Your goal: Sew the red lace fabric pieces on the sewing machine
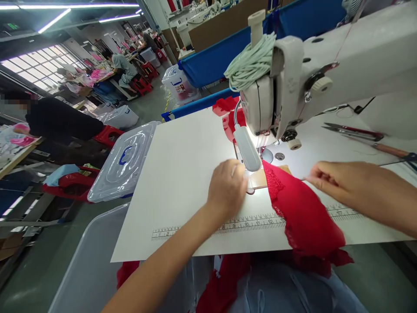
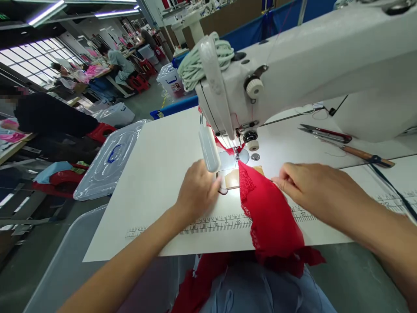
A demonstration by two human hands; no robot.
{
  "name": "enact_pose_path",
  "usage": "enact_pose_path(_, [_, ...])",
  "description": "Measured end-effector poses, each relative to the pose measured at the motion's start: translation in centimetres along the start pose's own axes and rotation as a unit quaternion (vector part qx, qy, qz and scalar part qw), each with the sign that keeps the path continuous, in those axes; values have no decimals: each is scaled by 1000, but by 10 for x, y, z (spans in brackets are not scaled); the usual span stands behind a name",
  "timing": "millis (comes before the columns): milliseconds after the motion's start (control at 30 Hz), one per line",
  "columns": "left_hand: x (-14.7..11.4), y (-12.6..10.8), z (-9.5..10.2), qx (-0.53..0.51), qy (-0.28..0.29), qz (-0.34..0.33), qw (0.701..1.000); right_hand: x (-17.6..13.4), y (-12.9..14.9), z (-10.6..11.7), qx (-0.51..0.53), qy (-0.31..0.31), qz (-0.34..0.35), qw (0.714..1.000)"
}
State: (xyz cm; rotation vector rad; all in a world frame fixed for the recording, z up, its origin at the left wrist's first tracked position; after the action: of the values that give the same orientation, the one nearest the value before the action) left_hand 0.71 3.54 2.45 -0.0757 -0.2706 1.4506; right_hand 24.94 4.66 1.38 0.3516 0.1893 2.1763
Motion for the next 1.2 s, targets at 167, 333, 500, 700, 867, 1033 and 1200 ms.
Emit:
enact_pose_path(167, [-17, -39, -5, -1, 68, -6, 998, -31, 23, -9, 19, -49, -50, 997])
enact_pose_path(333, [-9, -46, -16, 33, 46, 2, 998, -26, 37, -9, -11, -108, -86, 990])
enact_pose_path(500, [-17, -43, -10, 32, -1, -6, 999, -16, 51, -7, 72, -169, -56, 981])
enact_pose_path(700, [-37, -48, -7, 26, 21, -147, 989, -15, 47, -18, 449, -193, -224, 844])
enact_pose_path(867, [-38, -36, 8, -24, -21, -4, 999, -12, 52, -20, 597, -185, -259, 736])
enact_pose_path(1033, [-53, -62, 9, -339, 185, -23, 922, -8, 56, -10, 565, -188, -230, 769])
enact_pose_path(1200, [-48, -56, -15, -576, 270, 164, 754, -9, 65, -18, 563, -175, -210, 780])
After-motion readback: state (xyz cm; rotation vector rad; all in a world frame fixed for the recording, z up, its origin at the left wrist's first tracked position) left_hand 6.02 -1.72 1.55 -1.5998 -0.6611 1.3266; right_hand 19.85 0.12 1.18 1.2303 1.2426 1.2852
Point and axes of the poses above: each hand's wrist, its own x-axis towards the middle knuckle, its own z-axis out of the back of the hand, y = z × x, the point moved 5 cm from there along x, towards the middle knuckle, and after that the axes turned 14 degrees about z, right-handed, at the moved point
